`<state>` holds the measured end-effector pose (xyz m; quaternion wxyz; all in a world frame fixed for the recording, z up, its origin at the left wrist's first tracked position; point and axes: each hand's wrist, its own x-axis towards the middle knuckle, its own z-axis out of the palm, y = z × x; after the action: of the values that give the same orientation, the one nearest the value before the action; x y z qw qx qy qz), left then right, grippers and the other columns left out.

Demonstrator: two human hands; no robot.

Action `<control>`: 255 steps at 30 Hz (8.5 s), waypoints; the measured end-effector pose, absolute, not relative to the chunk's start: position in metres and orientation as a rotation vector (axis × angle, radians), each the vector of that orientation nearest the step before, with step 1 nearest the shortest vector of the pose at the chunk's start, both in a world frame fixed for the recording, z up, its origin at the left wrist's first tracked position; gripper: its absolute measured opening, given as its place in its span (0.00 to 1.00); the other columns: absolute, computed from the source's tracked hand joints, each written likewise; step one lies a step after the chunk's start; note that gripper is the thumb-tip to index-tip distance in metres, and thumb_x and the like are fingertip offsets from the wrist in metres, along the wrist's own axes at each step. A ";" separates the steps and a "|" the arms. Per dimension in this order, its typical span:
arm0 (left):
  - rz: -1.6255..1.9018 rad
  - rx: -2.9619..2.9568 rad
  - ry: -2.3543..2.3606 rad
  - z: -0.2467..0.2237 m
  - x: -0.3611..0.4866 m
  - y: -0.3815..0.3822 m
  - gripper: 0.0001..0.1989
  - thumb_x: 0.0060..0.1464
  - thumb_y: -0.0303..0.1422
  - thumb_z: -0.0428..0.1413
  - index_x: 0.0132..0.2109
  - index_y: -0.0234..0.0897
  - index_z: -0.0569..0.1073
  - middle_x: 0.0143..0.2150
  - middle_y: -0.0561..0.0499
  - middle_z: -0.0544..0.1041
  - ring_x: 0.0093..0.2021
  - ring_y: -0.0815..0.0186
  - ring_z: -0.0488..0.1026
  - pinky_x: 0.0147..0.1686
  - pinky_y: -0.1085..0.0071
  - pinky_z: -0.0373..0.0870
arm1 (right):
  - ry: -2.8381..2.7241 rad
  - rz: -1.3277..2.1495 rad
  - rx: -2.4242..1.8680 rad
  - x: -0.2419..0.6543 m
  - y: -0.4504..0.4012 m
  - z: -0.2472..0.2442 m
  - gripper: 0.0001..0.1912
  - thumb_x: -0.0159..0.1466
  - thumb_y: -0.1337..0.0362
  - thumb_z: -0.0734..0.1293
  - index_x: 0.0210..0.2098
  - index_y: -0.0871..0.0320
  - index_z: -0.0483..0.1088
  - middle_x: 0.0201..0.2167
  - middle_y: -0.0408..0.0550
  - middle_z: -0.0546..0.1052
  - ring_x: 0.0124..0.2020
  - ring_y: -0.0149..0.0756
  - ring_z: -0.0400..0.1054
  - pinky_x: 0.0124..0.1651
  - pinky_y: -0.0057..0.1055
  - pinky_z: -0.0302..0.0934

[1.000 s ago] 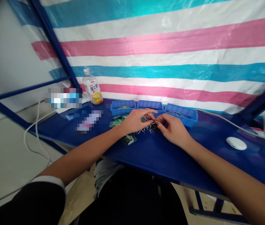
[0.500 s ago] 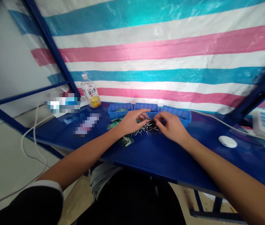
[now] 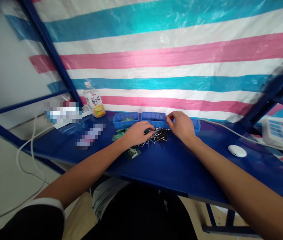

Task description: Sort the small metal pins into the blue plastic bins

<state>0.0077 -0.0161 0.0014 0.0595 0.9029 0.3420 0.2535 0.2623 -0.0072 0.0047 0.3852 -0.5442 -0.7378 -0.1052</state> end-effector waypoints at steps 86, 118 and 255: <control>0.958 2.436 0.868 0.009 0.016 -0.023 0.17 0.69 0.33 0.55 0.58 0.44 0.83 0.52 0.49 0.87 0.46 0.60 0.84 0.49 0.62 0.81 | -1.950 0.126 -1.066 0.241 -0.055 -0.006 0.08 0.70 0.58 0.69 0.45 0.52 0.77 0.41 0.51 0.83 0.38 0.44 0.77 0.32 0.38 0.71; 1.147 2.340 0.868 0.011 0.014 -0.018 0.10 0.62 0.26 0.60 0.49 0.41 0.78 0.46 0.49 0.87 0.46 0.60 0.84 0.48 0.62 0.79 | -2.006 0.220 -1.051 0.242 -0.053 -0.009 0.15 0.72 0.58 0.67 0.55 0.52 0.77 0.43 0.52 0.83 0.42 0.46 0.78 0.39 0.41 0.73; 1.187 2.182 0.774 0.003 0.015 -0.015 0.23 0.64 0.28 0.61 0.64 0.42 0.68 0.49 0.46 0.85 0.44 0.62 0.83 0.50 0.60 0.82 | -1.955 0.430 -1.110 0.233 -0.049 -0.018 0.12 0.71 0.54 0.69 0.47 0.52 0.80 0.37 0.48 0.81 0.34 0.40 0.74 0.36 0.38 0.68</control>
<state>0.0146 -0.0146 0.0029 0.2664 0.8083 0.2866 0.4398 0.2334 -0.0486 -0.0181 0.4135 -0.4415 -0.7777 0.1711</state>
